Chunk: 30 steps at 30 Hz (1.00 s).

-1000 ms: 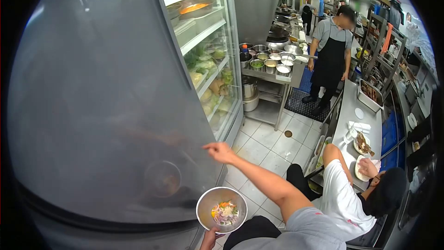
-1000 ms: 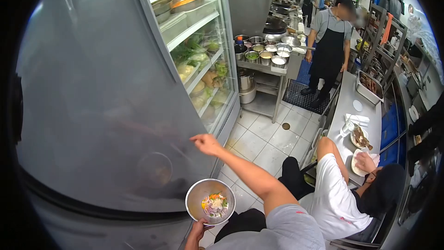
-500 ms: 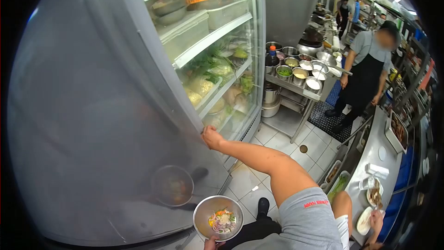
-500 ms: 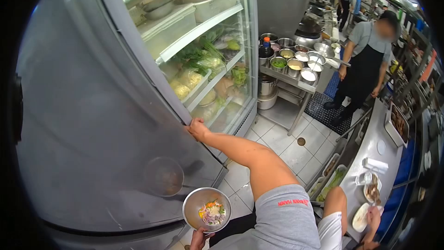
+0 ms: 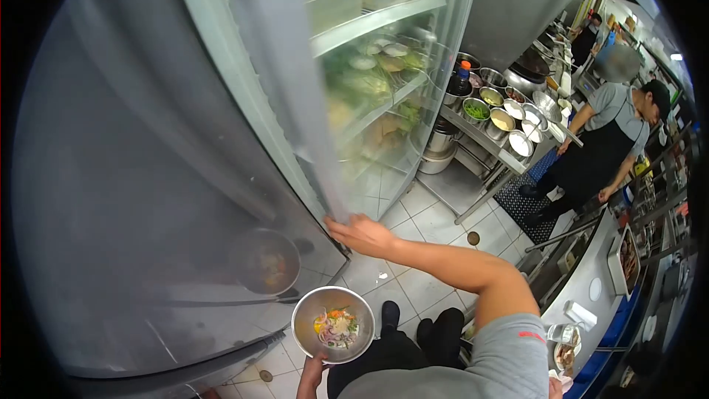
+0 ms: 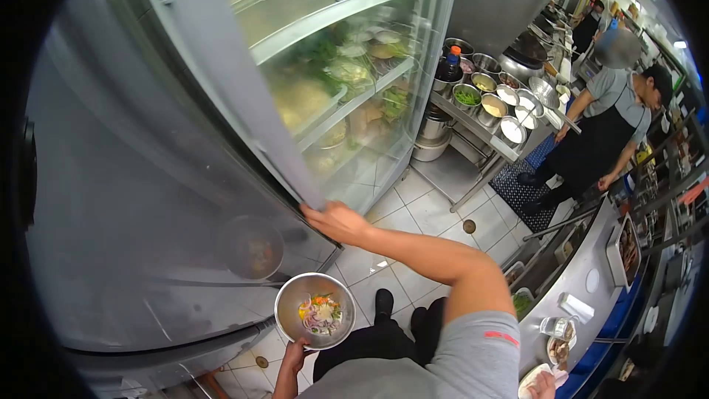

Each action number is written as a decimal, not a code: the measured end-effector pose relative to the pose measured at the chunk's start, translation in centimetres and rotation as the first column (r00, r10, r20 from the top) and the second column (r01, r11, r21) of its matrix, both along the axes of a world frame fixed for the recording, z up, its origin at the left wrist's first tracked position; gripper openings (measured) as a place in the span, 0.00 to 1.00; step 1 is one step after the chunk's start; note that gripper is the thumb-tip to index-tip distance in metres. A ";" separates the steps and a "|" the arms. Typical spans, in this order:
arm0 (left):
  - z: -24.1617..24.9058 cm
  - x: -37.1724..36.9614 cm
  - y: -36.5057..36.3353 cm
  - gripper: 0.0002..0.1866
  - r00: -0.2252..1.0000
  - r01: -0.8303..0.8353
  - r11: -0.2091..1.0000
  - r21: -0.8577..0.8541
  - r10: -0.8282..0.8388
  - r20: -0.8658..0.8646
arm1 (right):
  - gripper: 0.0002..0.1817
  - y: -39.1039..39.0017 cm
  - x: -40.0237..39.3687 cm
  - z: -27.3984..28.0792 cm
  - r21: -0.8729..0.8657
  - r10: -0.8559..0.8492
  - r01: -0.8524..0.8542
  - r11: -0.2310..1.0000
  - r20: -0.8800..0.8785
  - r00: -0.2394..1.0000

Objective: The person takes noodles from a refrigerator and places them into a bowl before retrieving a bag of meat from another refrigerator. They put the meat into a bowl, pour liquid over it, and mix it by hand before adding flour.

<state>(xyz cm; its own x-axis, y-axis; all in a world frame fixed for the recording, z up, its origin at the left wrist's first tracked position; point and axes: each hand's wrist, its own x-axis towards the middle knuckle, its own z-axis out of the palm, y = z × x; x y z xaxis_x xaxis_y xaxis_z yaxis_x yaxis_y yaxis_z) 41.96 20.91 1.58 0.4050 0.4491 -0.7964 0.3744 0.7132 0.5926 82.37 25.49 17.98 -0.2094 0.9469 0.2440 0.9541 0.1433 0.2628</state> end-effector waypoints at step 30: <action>-2.6 15.8 7.3 0.27 0.886 0.339 0.928 -0.154 -0.370 -0.279 | 0.24 -20.5 0.4 -33.4 -0.659 0.203 0.748 -0.076 -0.745 -0.636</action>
<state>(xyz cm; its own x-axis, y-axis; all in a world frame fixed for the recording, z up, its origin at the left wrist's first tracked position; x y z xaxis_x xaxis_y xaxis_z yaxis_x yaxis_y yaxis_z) 57.80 28.21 -1.07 0.2597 0.2333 -0.9371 0.7607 0.5484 0.3474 82.73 5.01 -15.45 0.7951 -0.3528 -0.4933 -0.5493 -0.0742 -0.8323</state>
